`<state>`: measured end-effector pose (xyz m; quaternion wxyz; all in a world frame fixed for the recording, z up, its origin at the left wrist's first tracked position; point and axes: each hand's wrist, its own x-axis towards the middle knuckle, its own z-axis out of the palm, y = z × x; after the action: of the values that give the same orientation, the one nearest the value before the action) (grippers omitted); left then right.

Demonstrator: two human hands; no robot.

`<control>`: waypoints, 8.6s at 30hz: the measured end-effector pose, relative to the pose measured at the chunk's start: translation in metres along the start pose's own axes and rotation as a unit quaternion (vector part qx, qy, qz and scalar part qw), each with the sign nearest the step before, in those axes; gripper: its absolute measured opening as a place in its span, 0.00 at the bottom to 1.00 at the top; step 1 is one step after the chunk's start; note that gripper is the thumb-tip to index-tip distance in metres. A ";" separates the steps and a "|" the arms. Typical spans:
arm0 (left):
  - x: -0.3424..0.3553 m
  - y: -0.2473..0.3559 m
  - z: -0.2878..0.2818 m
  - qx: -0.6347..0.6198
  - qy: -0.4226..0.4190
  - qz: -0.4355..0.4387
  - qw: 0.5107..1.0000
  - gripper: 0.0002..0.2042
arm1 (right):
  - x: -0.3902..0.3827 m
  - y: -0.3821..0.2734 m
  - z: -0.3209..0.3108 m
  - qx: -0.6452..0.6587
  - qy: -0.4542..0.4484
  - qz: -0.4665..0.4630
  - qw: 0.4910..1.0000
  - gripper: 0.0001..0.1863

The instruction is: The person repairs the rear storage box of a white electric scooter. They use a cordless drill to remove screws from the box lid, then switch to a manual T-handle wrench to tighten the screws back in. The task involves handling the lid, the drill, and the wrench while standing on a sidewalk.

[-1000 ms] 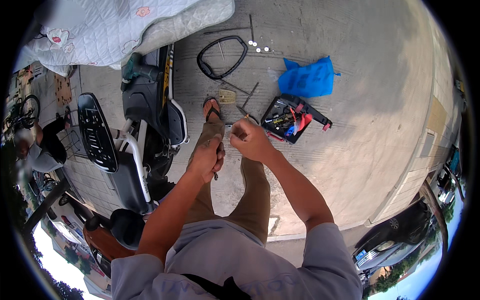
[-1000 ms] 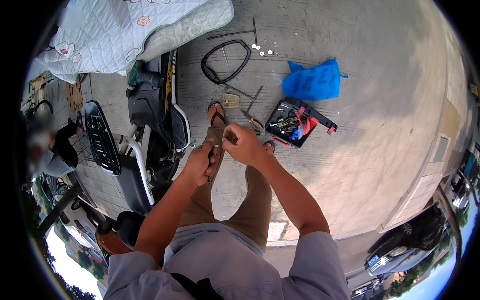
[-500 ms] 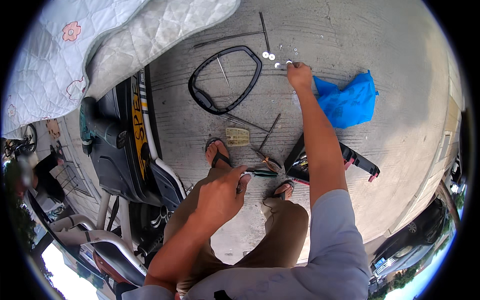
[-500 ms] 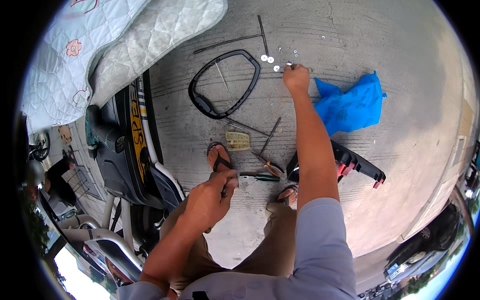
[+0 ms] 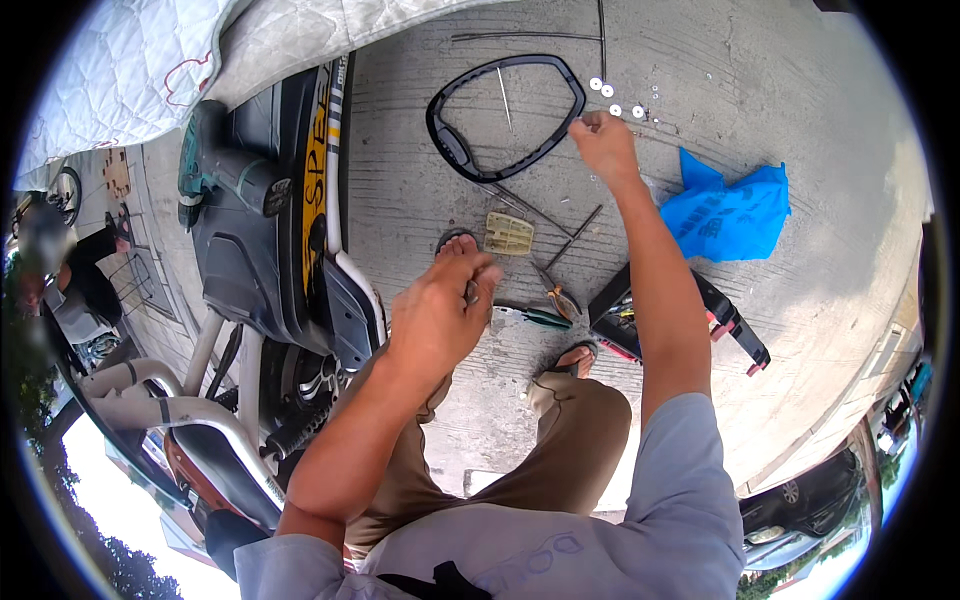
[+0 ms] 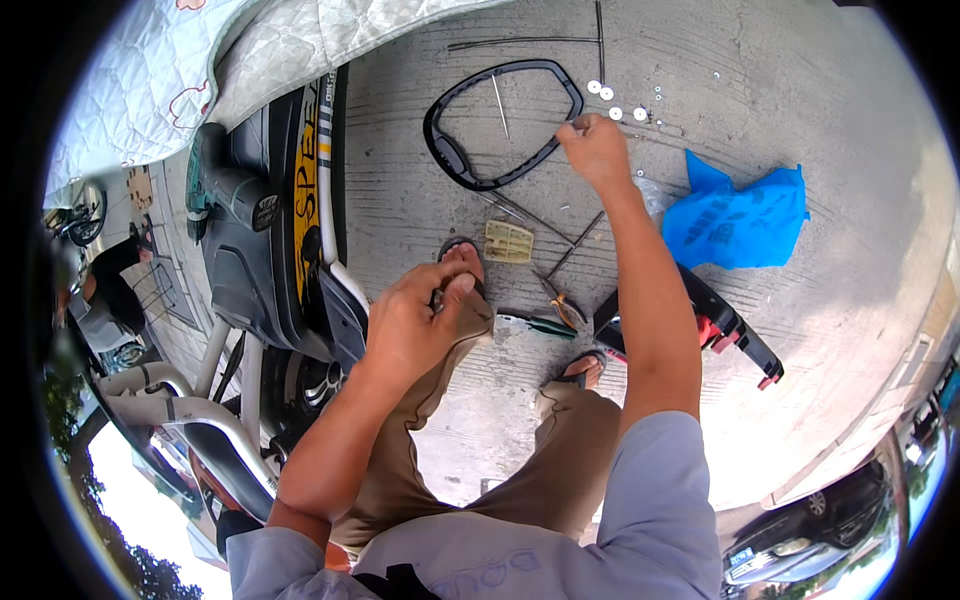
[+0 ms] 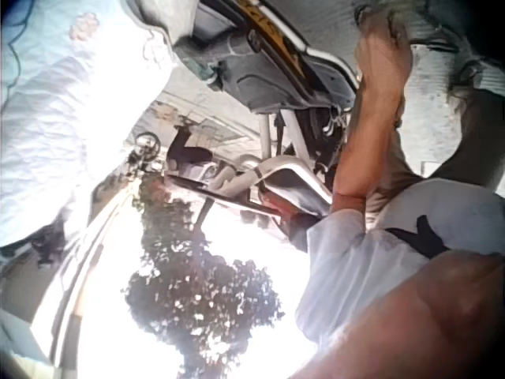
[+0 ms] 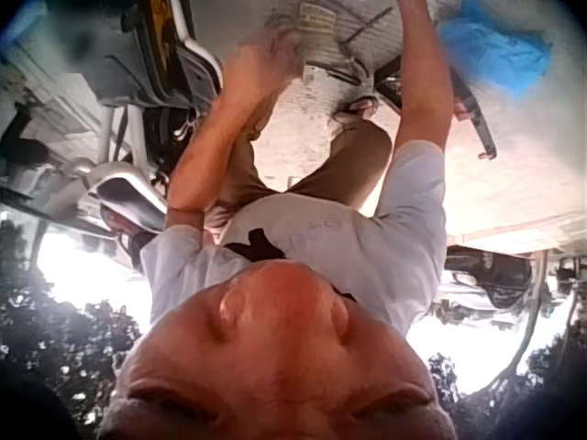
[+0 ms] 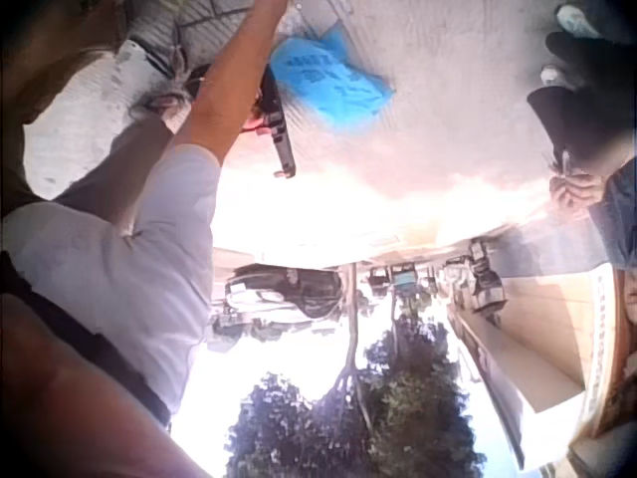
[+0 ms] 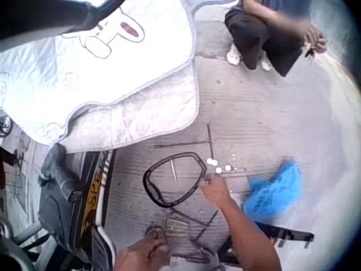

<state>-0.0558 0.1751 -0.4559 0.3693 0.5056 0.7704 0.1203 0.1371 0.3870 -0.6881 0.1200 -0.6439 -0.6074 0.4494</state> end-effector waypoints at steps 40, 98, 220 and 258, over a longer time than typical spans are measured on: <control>-0.718 0.106 -0.320 -0.652 0.174 0.078 0.734 0.17 | -0.852 -0.479 -0.195 0.365 -0.400 -0.273 0.795 0.15; -0.768 0.047 -0.313 -0.458 0.278 0.150 0.831 0.10 | -0.930 -0.500 -0.161 0.084 -0.339 -0.333 0.876 0.16; -0.314 -0.259 -0.801 -0.150 -0.425 0.104 0.886 0.10 | -0.731 -0.867 0.268 0.413 0.142 -0.012 0.899 0.07; -0.128 -0.078 -0.521 0.467 -0.345 0.453 0.676 0.09 | -0.497 -0.615 0.411 0.937 0.265 -0.044 0.223 0.07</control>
<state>-0.4419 0.1261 -0.0784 0.2255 0.9049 0.2207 -0.2856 -0.5050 -0.0727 -0.2751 0.8109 -0.1231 0.2895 0.4935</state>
